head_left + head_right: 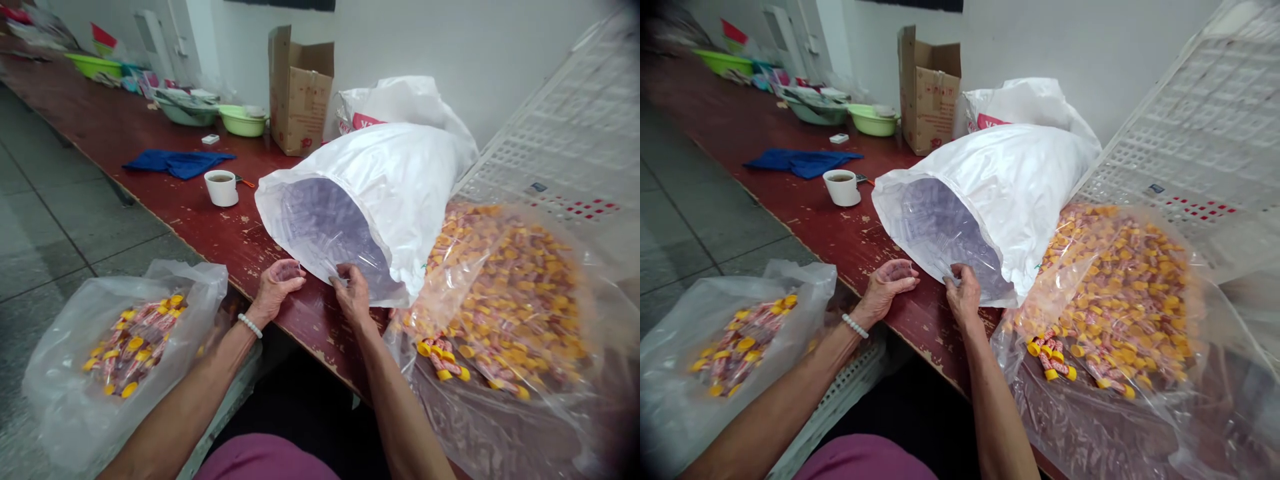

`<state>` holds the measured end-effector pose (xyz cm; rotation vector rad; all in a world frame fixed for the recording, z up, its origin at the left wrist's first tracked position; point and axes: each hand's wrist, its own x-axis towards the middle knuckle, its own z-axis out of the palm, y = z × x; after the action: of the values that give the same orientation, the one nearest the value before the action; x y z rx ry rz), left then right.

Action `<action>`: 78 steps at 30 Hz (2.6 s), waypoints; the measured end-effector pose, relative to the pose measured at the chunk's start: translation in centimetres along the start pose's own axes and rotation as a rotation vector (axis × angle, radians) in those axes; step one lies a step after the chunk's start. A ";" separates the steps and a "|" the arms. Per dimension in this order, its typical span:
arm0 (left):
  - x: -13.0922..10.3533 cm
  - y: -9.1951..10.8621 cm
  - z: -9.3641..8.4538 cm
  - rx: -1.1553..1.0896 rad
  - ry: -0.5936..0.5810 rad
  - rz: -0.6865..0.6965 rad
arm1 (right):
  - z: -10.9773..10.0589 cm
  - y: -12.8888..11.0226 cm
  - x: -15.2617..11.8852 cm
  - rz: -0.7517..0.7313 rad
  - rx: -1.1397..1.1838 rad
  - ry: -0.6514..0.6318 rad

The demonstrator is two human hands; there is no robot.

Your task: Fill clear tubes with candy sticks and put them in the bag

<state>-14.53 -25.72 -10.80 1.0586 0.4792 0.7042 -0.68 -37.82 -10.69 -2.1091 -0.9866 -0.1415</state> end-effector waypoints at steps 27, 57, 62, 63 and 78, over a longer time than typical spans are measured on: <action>-2.3 -1.6 3.9 0.373 -0.060 0.216 | 1.8 -3.8 -7.4 0.109 0.583 0.044; -6.8 -1.7 6.9 0.232 -0.311 -0.025 | -15.9 8.9 -15.5 0.187 -0.410 0.203; -9.0 -0.9 8.8 0.422 -0.467 0.079 | -15.9 4.0 -15.6 0.225 -0.097 0.335; -9.3 -0.8 9.0 0.457 -0.508 0.106 | -16.1 2.5 -15.4 0.189 -0.016 0.323; -11.6 -0.5 9.7 0.659 -0.727 0.078 | -16.3 -1.9 -14.7 -0.119 0.088 0.072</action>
<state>-15.93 -40.24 -6.89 1.8564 0.0197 0.1749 -8.72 -57.33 -4.20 -1.9525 -1.0567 -0.2284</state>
